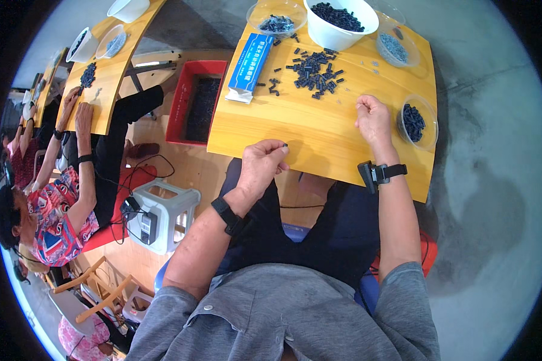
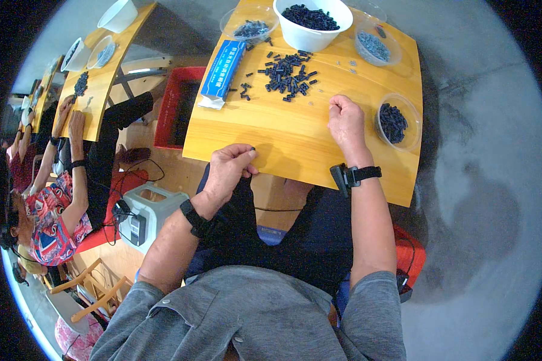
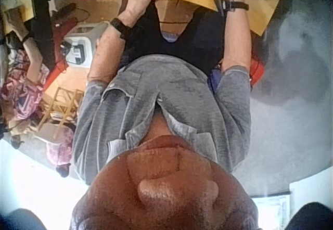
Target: Assembling small blue plastic parts by inserting small yellow components into them.
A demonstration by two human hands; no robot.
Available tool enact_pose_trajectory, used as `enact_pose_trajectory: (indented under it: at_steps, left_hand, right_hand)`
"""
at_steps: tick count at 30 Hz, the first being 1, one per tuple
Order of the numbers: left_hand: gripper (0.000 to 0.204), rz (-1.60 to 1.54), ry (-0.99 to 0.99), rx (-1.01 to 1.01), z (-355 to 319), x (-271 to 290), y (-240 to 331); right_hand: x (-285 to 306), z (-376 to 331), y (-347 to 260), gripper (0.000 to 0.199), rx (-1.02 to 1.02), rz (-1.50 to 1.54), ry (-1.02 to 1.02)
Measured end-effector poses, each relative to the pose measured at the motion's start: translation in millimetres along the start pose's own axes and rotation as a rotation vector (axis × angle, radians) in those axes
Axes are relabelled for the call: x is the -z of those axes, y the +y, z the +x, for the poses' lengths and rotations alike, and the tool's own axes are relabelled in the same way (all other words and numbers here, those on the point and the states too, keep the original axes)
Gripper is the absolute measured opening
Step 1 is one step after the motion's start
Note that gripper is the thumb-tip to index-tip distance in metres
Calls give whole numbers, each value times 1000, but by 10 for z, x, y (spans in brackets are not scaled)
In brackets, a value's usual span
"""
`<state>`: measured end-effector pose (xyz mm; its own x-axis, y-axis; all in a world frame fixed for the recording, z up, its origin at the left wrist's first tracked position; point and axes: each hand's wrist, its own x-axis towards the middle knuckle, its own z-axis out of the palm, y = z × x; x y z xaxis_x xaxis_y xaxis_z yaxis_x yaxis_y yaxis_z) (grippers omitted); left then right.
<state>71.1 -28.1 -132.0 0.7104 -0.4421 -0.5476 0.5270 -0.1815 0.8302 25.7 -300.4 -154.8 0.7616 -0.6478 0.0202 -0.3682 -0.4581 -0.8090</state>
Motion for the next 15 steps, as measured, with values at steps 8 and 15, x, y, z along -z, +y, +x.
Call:
enact_pose_trajectory:
  at_steps: [8, 15]
  left_hand:
    - [17, -7, -17, 28, 23, 43, 8]
    - [17, -4, -36, 10, 26, 55, 15]
  right_hand:
    - [-99, -71, -353, 14, 221, -239, -140]
    - [-196, -50, -381, 14, 337, -441, -175]
